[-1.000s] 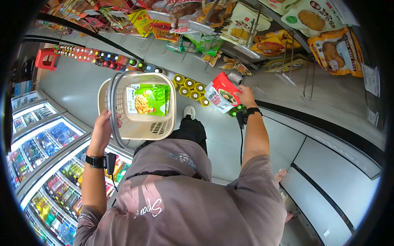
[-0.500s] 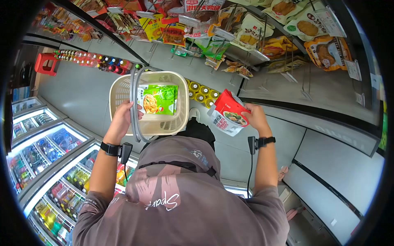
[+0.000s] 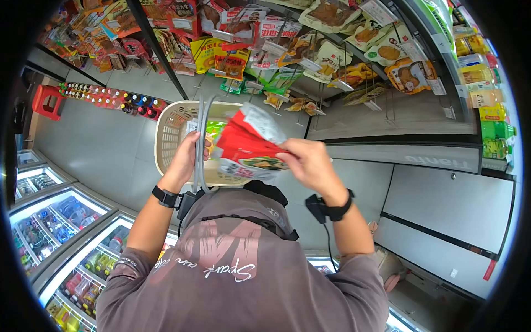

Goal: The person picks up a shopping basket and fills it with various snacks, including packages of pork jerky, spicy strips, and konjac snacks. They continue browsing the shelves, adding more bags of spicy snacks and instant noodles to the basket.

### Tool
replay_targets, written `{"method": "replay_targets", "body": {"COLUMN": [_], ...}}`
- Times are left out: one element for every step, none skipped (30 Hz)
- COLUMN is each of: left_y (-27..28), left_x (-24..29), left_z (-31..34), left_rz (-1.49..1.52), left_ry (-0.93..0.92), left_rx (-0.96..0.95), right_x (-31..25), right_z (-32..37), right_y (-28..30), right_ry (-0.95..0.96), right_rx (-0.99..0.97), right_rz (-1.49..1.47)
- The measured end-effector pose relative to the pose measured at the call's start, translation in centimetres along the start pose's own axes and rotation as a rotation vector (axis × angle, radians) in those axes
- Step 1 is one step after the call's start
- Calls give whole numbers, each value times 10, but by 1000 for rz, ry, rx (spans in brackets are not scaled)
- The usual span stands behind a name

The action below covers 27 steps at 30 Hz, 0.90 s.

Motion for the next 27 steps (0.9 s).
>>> {"method": "replay_targets", "body": {"left_y": [2,5,10,14,15,18,21,25,29,33,36,35,31,29,31,34,36,37,37,38,40,47,57,61,61,63,65], "left_x": [5,8,12,16,21,20,19,17,15,13,11,16,24,30,32,34,37,41,48,51,51,49,47,47,46,44,41], "left_z": [3,6,8,12,17,19,20,21,19,17,17,23,31,36,37,38,39,41,43,46,46,46,44,45,46,45,45], "left_rz": [12,16,22,25,30,31,-32,-94,-92,-87,-82,-81,-102,-123,-122,-142,-162,-163,-194,-226,-220,-223,-277,-330,-297,-300,-290], "left_ry": [-17,-24,-55,-85,-65,-68,-89,-111,-116,-151,-181,-181,-167,-156,-159,-164,-167,-169,-162,-154,-202,-203,-208,-212,-236,-234,-265], "left_rx": [12,13,32,50,65,69,79,88,93,98,104,108,95,83,87,100,112,117,111,104,149,155,180,205,232,240,285], "right_x": [-1,-3,-3,-1,1,6,10,14,17,17,16,14,13,13,20,25,27,25,21,16,12,11,12,12,10,9,9], "right_z": [-7,-13,-18,-22,-26,-30,-34,-37,-41,-46,-50,-54,-59,-65,-71,-76,-82,-88,-93,-98,-101,-105,-109,-112,-114,-117,-120], "right_y": [-16,-33,-50,-65,-78,-89,-97,-105,-110,-114,-116,-115,-114,-113,-115,-115,-116,-116,-115,-112,-111,-112,-113,-114,-115,-118,-120], "right_ry": [8,21,6,-11,-7,-38,-69,-65,-81,-97,-12,-10,-20,-28,-75,-111,-75,-39,-34,-35,-36,-30,-34,-38,-25,-20,-17], "right_rx": [-17,-18,-49,-78,-81,-93,-104,-107,-127,-147,-155,-159,-180,-202,-197,-208,-204,-200,-203,-220,-236,-238,-233,-229,-234,-238,-223], "right_rz": [3,-57,-119,-183,-183,-220,-255,-254,-310,-365,-300,-302,-319,-334,-358,-367,-376,-385,-387,-381,-376,-380,-368,-356,-368,-375,-368]}}
Point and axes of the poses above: each hand's wrist, its own z-axis away from the middle knuckle, its own y-axis out of the back of the hand, x = y × z, the point moved 1 cm from there along -z, towards the middle knuckle, and after that the axes turned 9 degrees about -x, right-handed, at the moved point
